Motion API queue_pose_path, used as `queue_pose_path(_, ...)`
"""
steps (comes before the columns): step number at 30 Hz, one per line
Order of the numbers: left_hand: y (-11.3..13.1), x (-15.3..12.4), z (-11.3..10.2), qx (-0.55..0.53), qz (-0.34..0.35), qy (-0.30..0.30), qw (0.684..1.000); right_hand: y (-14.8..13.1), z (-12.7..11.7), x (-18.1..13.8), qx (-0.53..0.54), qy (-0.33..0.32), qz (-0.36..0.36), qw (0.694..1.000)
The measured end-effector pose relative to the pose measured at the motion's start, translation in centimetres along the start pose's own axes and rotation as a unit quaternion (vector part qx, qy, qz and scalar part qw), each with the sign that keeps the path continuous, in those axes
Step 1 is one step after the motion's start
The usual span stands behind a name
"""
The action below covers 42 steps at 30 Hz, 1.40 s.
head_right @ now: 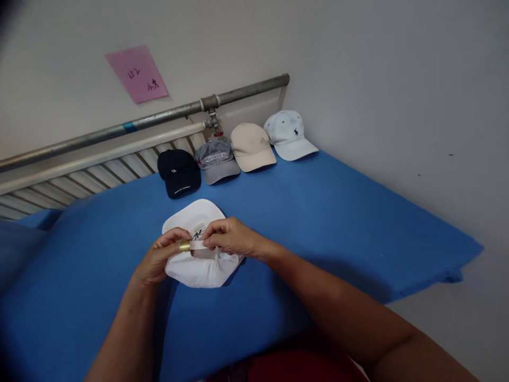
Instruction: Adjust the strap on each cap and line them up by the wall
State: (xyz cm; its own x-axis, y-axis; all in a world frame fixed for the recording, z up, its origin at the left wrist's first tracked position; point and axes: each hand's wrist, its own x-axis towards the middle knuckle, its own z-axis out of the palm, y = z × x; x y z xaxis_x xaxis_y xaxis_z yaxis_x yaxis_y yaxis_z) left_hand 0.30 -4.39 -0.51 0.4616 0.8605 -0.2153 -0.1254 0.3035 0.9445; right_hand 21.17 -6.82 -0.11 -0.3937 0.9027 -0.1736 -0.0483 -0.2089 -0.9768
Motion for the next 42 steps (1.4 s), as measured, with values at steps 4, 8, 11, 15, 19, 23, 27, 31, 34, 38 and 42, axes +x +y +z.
queue_pose_path(4, -0.1, 0.1, -0.1, -0.002, -0.007, 0.011, 1.0, -0.2, -0.1, -0.1, 0.009, -0.006, -0.004, 1.0)
queue_pose_path(8, -0.3, 0.1, -0.3, 0.008, -0.01, 0.005, 1.0, -0.3, -0.2, -0.2, 0.013, -0.016, -0.014, 1.0)
queue_pose_path(11, -0.3, 0.1, -0.3, 0.015, -0.006, -0.001, 1.0, -0.2, -0.3, -0.2, 0.025, -0.019, -0.025, 0.999)
queue_pose_path(15, -0.2, 0.1, -0.2, 0.018, -0.005, -0.006, 1.0, 0.1, -0.2, 0.1, 0.036, -0.023, -0.024, 0.999)
queue_pose_path(19, -0.1, 0.1, 0.0, 0.018, -0.006, -0.01, 1.0, 0.2, 0.3, 0.1, 0.042, -0.026, -0.02, 0.999)
queue_pose_path(23, 0.1, 0.1, 0.1, 0.004, -0.007, -0.016, 1.0, 0.0, 0.3, -0.1, 0.04, -0.023, -0.031, 0.998)
queue_pose_path(27, 0.2, 0.0, 0.1, -0.013, -0.012, -0.025, 1.0, -0.1, -0.2, -0.3, 0.004, -0.003, -0.063, 0.998)
queue_pose_path(31, 0.3, 0.1, 0.5, -0.018, -0.013, -0.033, 0.999, 0.0, 0.1, -0.2, 0.024, -0.012, -0.081, 0.996)
queue_pose_path(34, 0.2, 0.1, 0.7, -0.011, -0.012, -0.047, 0.999, 0.0, 0.6, -0.3, 0.032, -0.01, -0.11, 0.993)
queue_pose_path(38, 0.2, 0.1, 0.6, -0.002, 0.005, -0.049, 0.999, -0.4, 0.3, -0.6, -0.022, -0.001, -0.123, 0.992)
queue_pose_path(42, 0.2, 0.1, 0.4, 0.001, 0.02, -0.028, 0.999, -0.4, -0.5, -0.7, -0.037, -0.058, -0.077, 0.995)
